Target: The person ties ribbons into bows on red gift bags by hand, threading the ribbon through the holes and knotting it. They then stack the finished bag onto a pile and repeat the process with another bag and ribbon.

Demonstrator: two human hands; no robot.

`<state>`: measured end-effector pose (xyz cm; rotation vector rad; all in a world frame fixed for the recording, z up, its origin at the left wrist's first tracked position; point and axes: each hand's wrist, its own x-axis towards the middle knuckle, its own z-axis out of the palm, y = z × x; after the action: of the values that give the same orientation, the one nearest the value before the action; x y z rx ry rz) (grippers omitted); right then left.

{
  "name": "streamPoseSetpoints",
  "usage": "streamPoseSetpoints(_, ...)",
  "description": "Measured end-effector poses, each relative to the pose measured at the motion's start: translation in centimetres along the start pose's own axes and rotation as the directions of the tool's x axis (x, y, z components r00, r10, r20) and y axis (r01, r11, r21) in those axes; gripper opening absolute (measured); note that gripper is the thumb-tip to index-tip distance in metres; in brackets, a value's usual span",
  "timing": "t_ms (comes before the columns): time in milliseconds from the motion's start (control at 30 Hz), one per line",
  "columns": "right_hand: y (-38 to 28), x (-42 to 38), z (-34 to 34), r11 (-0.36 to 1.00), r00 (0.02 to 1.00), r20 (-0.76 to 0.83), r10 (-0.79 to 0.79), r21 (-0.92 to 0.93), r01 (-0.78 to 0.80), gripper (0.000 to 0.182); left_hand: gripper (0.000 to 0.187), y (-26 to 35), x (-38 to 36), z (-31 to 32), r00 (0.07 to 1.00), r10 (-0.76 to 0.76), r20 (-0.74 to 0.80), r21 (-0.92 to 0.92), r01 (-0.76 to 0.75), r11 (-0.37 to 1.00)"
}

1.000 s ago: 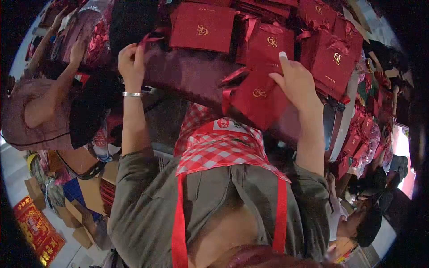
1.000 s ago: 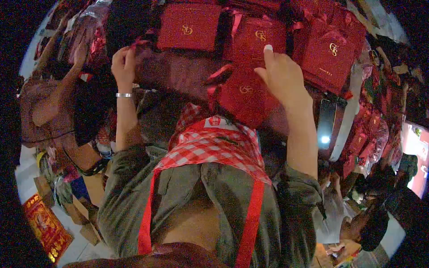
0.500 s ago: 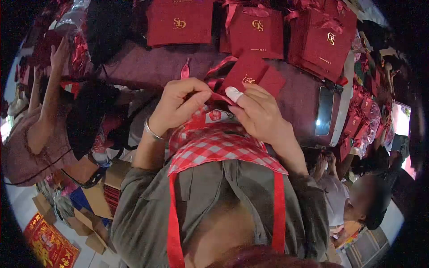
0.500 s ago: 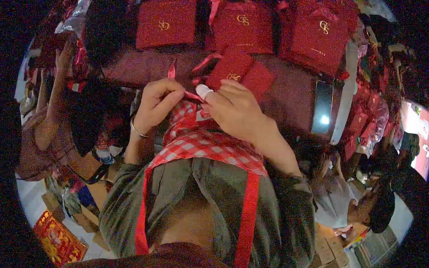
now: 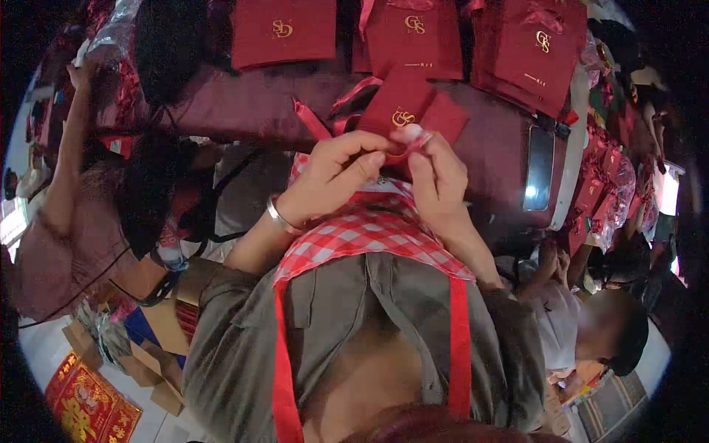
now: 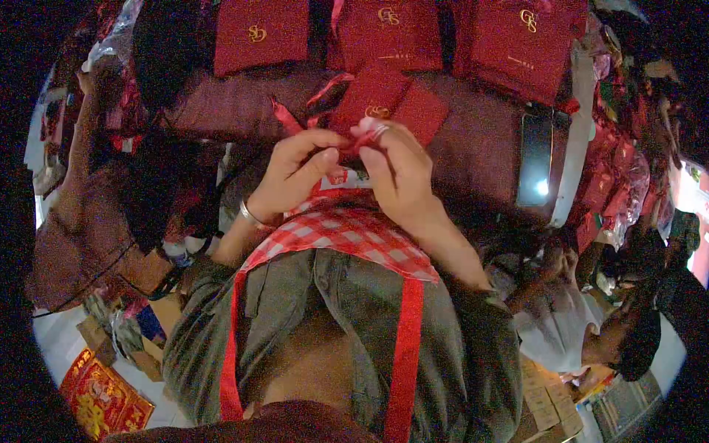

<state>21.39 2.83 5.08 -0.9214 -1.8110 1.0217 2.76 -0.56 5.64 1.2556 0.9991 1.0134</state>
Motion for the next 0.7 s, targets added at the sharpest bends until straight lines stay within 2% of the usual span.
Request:
streamPoseSetpoints(33,0.0,-0.1,-0.1,0.995,0.998,-0.040,0.053,0.091,-0.049,0.017,0.022,0.0,0.0,0.3,1.000,-0.002,0.001,0.002,0.002,1.000)
streamPoseSetpoints(100,-0.3,-0.2,0.0,0.988,0.994,-0.087,0.059,0.149,-0.045,0.016,0.021,0.1,0.0,1.3,0.999,-0.039,-0.004,0.007,0.039,0.999)
streamPoseSetpoints(133,-0.5,-0.3,0.0,0.978,0.989,-0.131,0.065,0.203,-0.037,0.015,0.021,-0.4,-0.2,1.5,0.998,-0.068,0.007,-0.049,0.068,0.996)
streamPoseSetpoints(167,-0.2,-0.6,-0.1,0.985,0.994,-0.099,0.045,0.171,-0.028,0.020,0.021,-0.6,-0.2,1.7,0.998,-0.066,0.008,-0.048,0.067,0.997)
streamPoseSetpoints(200,-0.5,-0.6,0.0,0.985,0.994,-0.099,0.045,0.171,-0.028,0.020,0.020,-0.7,-0.1,1.9,0.999,-0.040,-0.013,0.003,0.040,0.999)
streamPoseSetpoints(267,-1.4,-0.8,0.4,0.945,0.974,-0.189,0.127,0.321,-0.060,0.015,0.019,-1.1,0.2,2.1,0.999,-0.013,-0.033,0.056,0.015,0.998)
streamPoseSetpoints(333,-1.5,-0.8,-0.1,0.952,0.977,-0.202,0.065,0.306,0.000,0.015,0.016,-1.4,0.7,2.1,0.999,0.006,0.033,0.172,-0.011,0.985)
streamPoseSetpoints(400,-2.0,-1.0,-1.2,0.968,0.991,-0.132,-0.012,0.245,0.045,0.015,0.018,-1.2,1.6,1.1,0.990,0.141,0.011,0.338,-0.136,0.931)
streamPoseSetpoints(433,-2.0,-0.9,-1.3,0.950,0.987,-0.152,0.050,0.313,0.000,0.016,0.020,-1.8,2.0,0.6,0.963,0.252,-0.100,0.395,-0.194,0.898)
streamPoseSetpoints(500,-2.5,-0.5,-1.8,0.953,0.967,-0.250,0.039,0.301,0.039,0.012,0.019,-2.5,3.7,-0.5,0.889,0.396,-0.231,0.568,-0.208,0.797)
streamPoseSetpoints(533,-1.7,-0.1,-2.4,0.981,0.966,-0.258,-0.005,0.188,0.055,0.011,0.023,-3.1,4.5,-1.1,0.868,0.452,-0.205,0.631,-0.236,0.739)
streamPoseSetpoints(567,-0.7,0.2,-2.9,0.993,0.966,-0.251,-0.060,0.085,0.084,0.010,0.023,-3.2,5.1,-1.2,0.866,0.456,-0.204,0.632,-0.239,0.737)
streamPoseSetpoints(600,-0.2,0.7,-3.1,0.994,0.965,-0.238,-0.112,-0.018,0.111,0.009,0.027,-3.3,5.6,-1.1,0.882,0.411,-0.230,0.650,-0.175,0.740)
streamPoseSetpoints(633,-0.3,1.3,-3.3,0.989,0.980,-0.185,-0.071,-0.138,0.046,0.006,0.031,-3.4,6.1,-0.9,0.895,0.366,-0.255,0.665,-0.112,0.738)
streamPoseSetpoints(700,2.9,1.9,-3.0,0.956,0.985,-0.117,-0.130,-0.277,0.093,0.008,0.034,-4.2,6.9,-0.7,0.909,0.324,-0.263,0.681,-0.063,0.730)
